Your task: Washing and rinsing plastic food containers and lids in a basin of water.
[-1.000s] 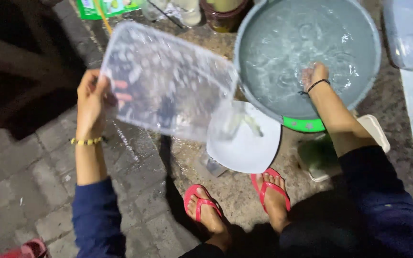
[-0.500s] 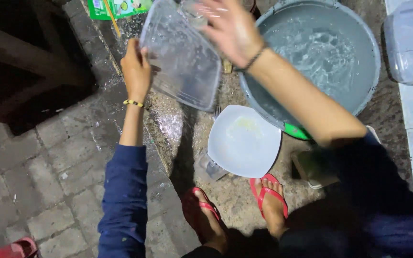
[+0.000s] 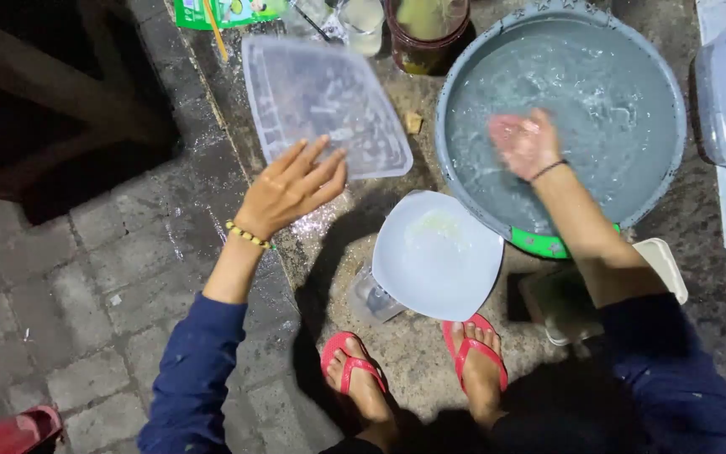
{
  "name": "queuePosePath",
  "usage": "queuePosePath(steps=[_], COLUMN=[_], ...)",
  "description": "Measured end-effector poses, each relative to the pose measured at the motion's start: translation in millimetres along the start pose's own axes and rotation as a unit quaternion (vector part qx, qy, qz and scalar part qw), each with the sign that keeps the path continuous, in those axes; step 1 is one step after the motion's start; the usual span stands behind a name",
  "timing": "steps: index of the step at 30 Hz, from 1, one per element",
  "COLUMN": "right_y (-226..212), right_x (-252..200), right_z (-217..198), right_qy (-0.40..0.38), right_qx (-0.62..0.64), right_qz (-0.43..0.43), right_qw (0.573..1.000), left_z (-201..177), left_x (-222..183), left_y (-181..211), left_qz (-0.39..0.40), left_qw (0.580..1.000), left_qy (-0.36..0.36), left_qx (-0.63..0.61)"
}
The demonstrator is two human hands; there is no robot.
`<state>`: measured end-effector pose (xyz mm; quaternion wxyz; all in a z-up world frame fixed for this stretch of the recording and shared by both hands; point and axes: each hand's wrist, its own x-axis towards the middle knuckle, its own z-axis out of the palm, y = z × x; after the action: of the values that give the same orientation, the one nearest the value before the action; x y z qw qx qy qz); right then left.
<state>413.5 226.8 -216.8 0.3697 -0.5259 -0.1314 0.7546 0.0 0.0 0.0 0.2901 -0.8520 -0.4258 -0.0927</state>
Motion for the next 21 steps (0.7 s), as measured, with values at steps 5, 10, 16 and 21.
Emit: queuePosePath(steps=[5, 10, 16, 21], right_y=[-9.0, -26.0, 16.8, -6.5], right_x=[-178.2, -124.7, 145.0, 102.4], right_z=[205.5, 165.7, -150.0, -143.2], right_qy=[-0.340, -0.223, 0.198, 0.103], right_qx=[-0.100, -0.101, -0.123, -0.010], right_qz=[0.046, -0.030, -0.114, -0.015], right_qw=[0.934, 0.969, 0.966, 0.995], left_z=[28.5, 37.3, 27.8, 26.7], left_x=[0.1, -7.9, -20.3, -17.6], left_y=[17.4, 21.5, 27.7, 31.0], left_qz=[0.020, 0.017, 0.020, 0.040], left_qw=[0.998, 0.996, 0.995, 0.993], left_qy=[0.054, 0.082, 0.100, 0.108], left_qx=[0.029, 0.006, 0.001, -0.002])
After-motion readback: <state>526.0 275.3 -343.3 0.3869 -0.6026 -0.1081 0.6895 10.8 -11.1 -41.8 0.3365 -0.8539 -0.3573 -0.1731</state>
